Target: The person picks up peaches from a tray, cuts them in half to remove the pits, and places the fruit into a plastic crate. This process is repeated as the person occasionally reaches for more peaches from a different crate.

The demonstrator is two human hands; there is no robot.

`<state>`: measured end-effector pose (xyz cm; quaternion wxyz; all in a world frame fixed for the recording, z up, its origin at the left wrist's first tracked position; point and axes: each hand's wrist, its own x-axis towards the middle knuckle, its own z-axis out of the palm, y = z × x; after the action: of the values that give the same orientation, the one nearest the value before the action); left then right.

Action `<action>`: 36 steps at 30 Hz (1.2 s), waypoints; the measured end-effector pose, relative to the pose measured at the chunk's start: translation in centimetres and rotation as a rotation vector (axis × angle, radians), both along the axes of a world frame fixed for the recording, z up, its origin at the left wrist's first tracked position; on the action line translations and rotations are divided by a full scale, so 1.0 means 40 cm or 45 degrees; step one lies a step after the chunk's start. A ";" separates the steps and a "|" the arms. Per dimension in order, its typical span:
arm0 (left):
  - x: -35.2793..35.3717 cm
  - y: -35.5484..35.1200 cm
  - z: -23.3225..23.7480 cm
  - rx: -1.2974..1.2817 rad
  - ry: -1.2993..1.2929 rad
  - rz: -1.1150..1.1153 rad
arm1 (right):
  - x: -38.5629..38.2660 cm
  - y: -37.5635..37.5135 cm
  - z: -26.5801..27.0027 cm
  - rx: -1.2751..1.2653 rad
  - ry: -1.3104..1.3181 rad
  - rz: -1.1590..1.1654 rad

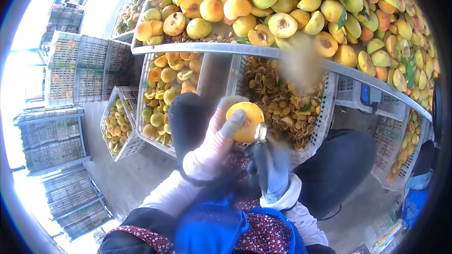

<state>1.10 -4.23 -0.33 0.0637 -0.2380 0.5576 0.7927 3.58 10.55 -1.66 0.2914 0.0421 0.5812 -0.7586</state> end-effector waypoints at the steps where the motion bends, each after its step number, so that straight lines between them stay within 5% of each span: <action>1: 0.006 0.001 0.003 -0.055 0.009 0.000 | 0.003 -0.003 -0.012 0.189 0.312 -0.037; 2: 0.007 0.002 0.005 -0.109 0.023 -0.004 | 0.001 -0.009 -0.017 0.419 0.605 -0.110; 7: 0.015 0.008 -0.003 -0.200 0.057 -0.075 | -0.014 0.004 0.008 0.744 0.805 -0.025; 15: 0.016 0.019 -0.034 0.090 0.036 -0.124 | 0.006 0.003 -0.036 0.785 0.717 0.007; 24: 0.038 0.053 -0.026 0.062 0.112 0.082 | 0.005 -0.004 -0.031 0.580 0.494 -0.013; 30: 0.040 0.052 -0.045 -0.072 0.128 0.027 | 0.057 0.004 -0.103 0.826 0.965 0.100; 32: 0.038 0.052 -0.050 -0.094 0.132 -0.001 | 0.079 0.001 -0.120 0.616 0.683 0.006; 34: 0.038 0.049 -0.062 -0.076 0.130 -0.030 | 0.085 0.007 -0.134 0.619 0.760 0.001; 36: 0.038 0.045 -0.071 -0.073 0.104 -0.050 | 0.067 0.024 -0.144 0.829 1.194 0.084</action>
<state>2.61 -2.42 -3.17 0.0495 -0.1963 0.5868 0.7840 6.25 11.52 -7.40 -0.0022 -0.2296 0.8531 -0.4684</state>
